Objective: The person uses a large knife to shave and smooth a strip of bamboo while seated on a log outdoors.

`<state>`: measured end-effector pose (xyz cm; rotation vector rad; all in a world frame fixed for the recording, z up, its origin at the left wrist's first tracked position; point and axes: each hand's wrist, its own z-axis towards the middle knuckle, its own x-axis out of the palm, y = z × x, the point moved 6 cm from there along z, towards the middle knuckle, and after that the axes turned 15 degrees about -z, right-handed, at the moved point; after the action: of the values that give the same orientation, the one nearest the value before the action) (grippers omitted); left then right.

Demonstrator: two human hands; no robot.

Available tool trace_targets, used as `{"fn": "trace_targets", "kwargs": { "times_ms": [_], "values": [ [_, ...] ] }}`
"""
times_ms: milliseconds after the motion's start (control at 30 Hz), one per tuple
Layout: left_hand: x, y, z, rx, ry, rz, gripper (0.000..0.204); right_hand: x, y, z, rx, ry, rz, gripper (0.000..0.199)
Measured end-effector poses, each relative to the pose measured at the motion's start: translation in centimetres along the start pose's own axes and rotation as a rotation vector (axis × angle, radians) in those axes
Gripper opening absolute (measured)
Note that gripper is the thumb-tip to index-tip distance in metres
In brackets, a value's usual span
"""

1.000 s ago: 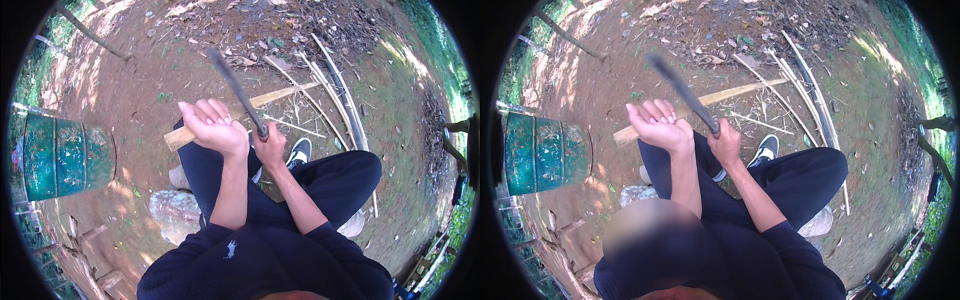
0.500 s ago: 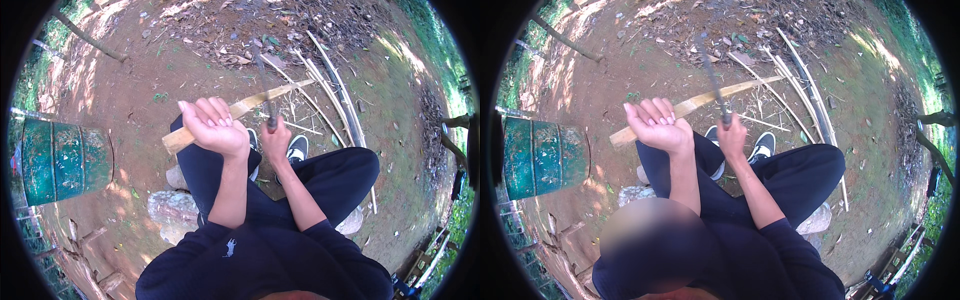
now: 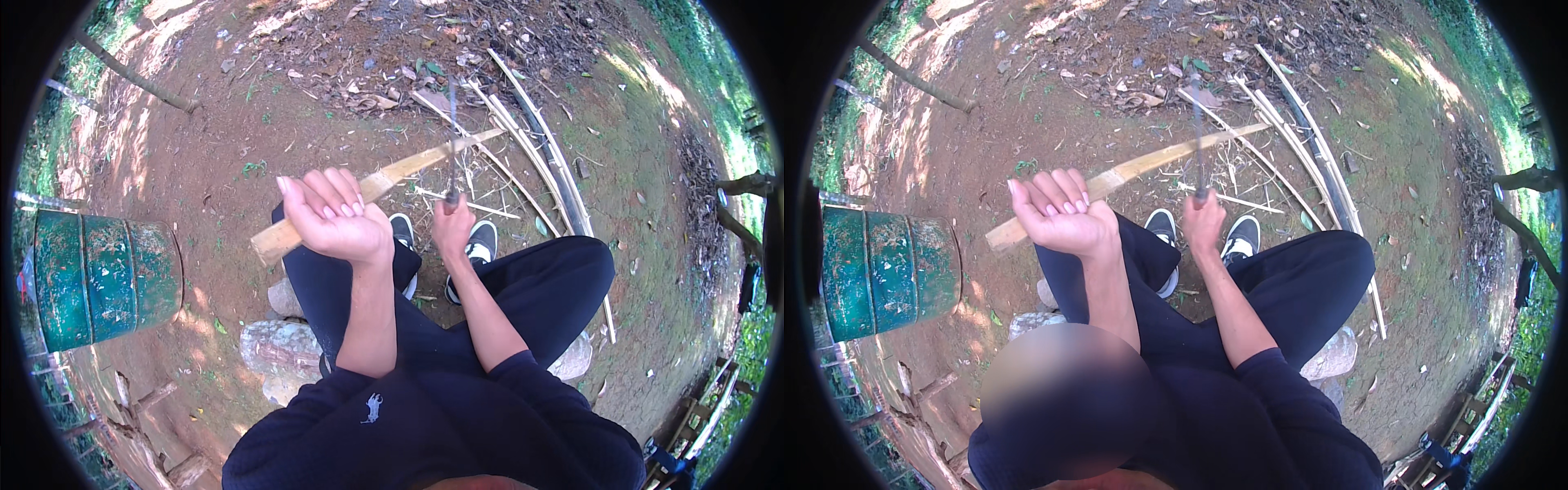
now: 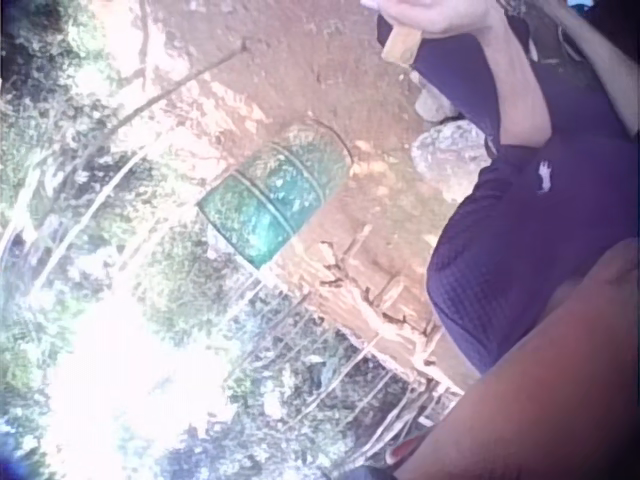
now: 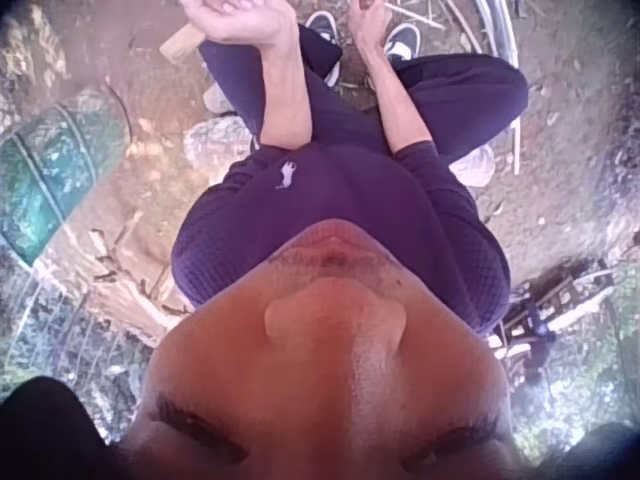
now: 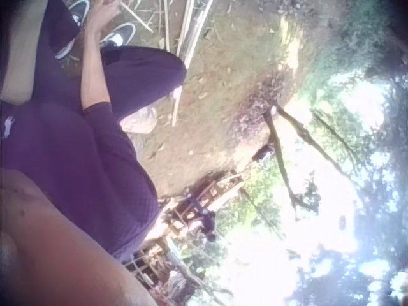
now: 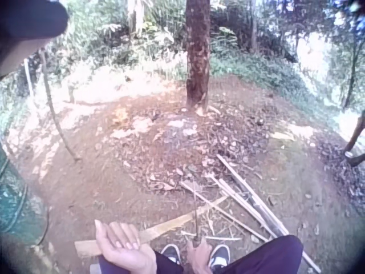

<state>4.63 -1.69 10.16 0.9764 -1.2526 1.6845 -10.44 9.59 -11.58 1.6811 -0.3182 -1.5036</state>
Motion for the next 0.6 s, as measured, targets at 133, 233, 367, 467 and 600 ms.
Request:
{"fn": "trace_targets", "kwargs": {
  "times_ms": [133, 233, 367, 467, 600],
  "values": [
    [-0.8, -0.8, 1.2, 0.029, -0.042, 0.011, 0.048, -0.6, 4.5, -1.6, -0.355, -0.049, 0.128, 0.018],
    [-1.4, -0.9, 1.6, 0.023, -0.080, 0.018, 0.047, 0.6, 3.6, -1.2, -0.438, -0.091, 0.124, 0.022],
    [-3.6, -1.1, 3.2, 0.017, -0.142, 0.022, 0.046, 2.1, 1.6, -0.6, -0.487, -0.118, 0.035, 0.025],
    [-3.8, -1.5, 3.5, 0.021, -0.171, 0.010, 0.046, 2.6, 2.2, -1.1, -0.459, -0.117, 0.021, 0.024],
    [-4.6, -1.4, 3.6, 0.030, -0.192, 0.053, 0.047, 2.1, 2.9, -2.4, -0.370, 0.015, -0.021, 0.023]
  ]
}}
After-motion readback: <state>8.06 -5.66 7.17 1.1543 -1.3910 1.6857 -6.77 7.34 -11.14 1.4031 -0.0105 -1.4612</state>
